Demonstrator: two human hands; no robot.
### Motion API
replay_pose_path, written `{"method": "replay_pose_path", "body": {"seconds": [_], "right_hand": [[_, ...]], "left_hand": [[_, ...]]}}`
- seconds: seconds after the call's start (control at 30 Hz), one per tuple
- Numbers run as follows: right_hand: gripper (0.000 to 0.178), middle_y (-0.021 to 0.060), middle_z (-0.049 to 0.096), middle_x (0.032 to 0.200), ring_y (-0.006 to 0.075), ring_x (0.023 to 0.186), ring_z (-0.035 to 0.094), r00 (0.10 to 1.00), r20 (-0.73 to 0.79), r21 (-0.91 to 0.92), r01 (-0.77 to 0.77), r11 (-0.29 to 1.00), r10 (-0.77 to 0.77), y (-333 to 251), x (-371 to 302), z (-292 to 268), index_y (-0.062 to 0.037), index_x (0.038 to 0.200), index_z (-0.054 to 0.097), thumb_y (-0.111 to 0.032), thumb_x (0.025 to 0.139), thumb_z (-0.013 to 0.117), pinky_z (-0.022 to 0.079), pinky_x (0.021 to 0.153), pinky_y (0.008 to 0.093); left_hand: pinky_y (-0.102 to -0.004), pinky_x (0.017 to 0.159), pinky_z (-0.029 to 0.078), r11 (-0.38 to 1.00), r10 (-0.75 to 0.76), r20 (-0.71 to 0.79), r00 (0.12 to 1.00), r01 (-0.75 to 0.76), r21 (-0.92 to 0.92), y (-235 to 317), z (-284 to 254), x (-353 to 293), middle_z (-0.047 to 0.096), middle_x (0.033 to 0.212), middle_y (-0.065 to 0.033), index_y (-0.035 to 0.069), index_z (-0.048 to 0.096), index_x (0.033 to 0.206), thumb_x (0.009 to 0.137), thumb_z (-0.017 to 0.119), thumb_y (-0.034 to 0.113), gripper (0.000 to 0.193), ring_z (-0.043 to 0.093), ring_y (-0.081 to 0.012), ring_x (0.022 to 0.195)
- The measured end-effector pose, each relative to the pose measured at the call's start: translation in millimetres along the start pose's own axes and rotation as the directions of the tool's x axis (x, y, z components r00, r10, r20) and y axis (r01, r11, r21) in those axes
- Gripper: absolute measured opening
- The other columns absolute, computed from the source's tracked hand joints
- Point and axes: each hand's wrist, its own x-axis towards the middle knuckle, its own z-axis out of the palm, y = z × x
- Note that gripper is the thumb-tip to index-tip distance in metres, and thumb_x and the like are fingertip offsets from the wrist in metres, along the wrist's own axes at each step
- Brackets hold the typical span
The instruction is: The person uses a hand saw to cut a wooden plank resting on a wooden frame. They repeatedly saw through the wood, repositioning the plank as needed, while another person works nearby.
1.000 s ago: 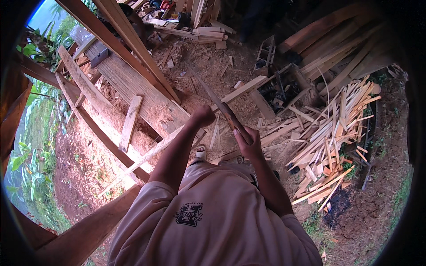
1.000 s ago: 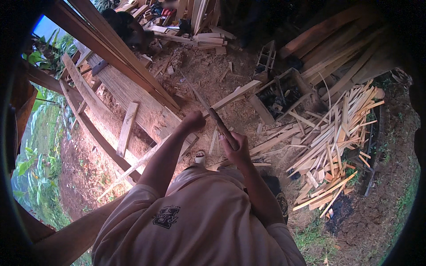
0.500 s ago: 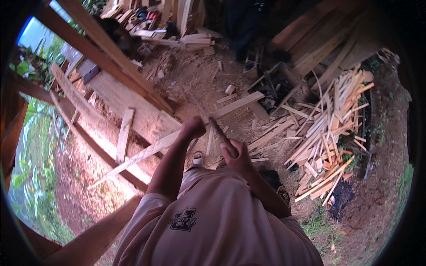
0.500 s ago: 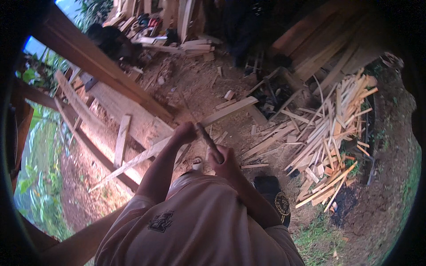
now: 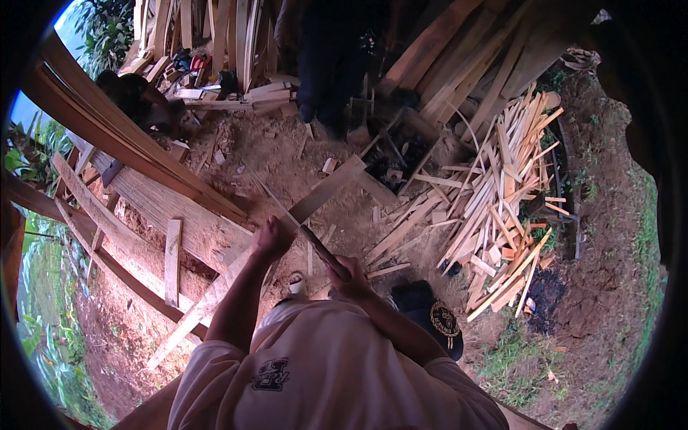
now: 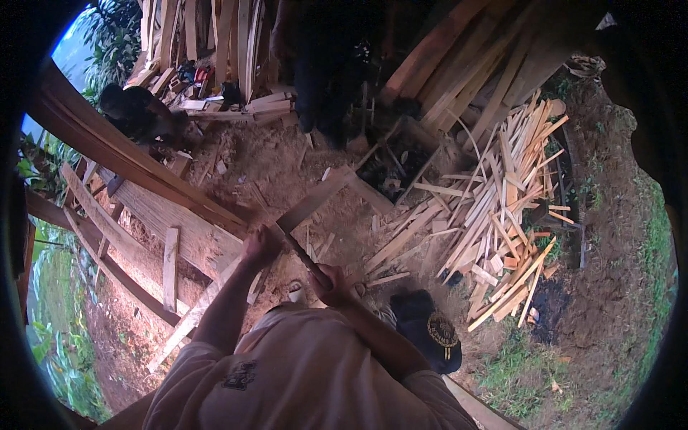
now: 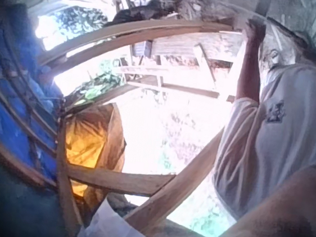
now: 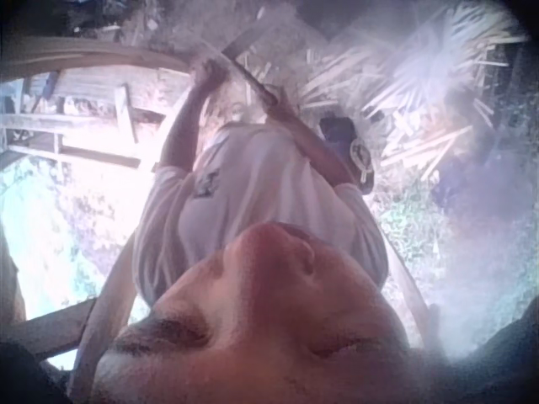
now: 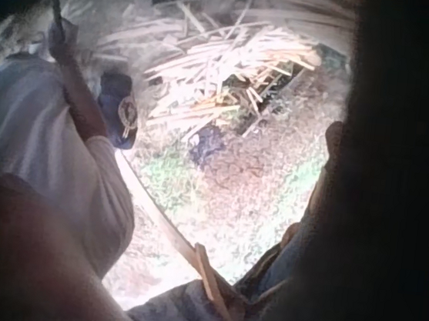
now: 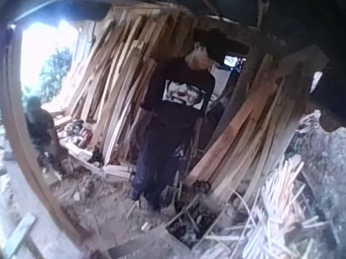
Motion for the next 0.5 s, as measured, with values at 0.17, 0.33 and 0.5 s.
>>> {"method": "replay_pose_path", "body": {"seconds": [0.17, 0.33, 0.5], "right_hand": [[0.021, -0.0001, 0.048, 0.059, 0.0054, 0.057, 0.044, 1.0, -0.003, 0.159, 0.007, 0.987, -0.007, 7, -8, 8, -0.0026, 0.083, 0.064, -0.019, 0.095, 0.069, 0.037, 0.051, 0.0308], [0.02, 0.0004, 0.05, 0.06, 0.007, 0.056, 0.046, 0.986, -0.037, 0.19, -0.151, 0.97, 0.161, -24, -19, 6, -0.0022, 0.083, 0.063, -0.017, 0.096, 0.068, 0.037, 0.051, 0.031], [0.022, 0.0, 0.047, 0.058, 0.0085, 0.054, 0.045, 0.984, -0.028, 0.231, -0.164, 0.959, 0.175, -43, -26, 9, -0.002, 0.082, 0.062, -0.017, 0.096, 0.067, 0.035, 0.05, 0.0326]], "left_hand": [[-0.0527, 0.106, 0.046, 0.991, 0.111, -0.002, 0.994, -0.111, 0.072, -13, 1, 8, 0.066, 0.12, -0.027, -0.001, 0.049, 0.127, 0.09, 0.067, 0.053, 0.069, 0.062, -0.0445, 0.117], [-0.0507, 0.121, 0.032, 0.994, 0.106, -0.034, 0.994, -0.106, 0.025, -10, -3, -8, 0.065, 0.123, -0.0273, -0.002, 0.053, 0.123, 0.088, 0.07, 0.056, 0.07, 0.056, -0.0439, 0.126], [-0.0475, 0.128, 0.018, 0.977, 0.184, 0.02, 0.983, -0.185, 0.102, -20, -11, -18, 0.058, 0.136, -0.0265, -0.002, 0.052, 0.126, 0.089, 0.069, 0.055, 0.071, 0.046, -0.0396, 0.139]]}}
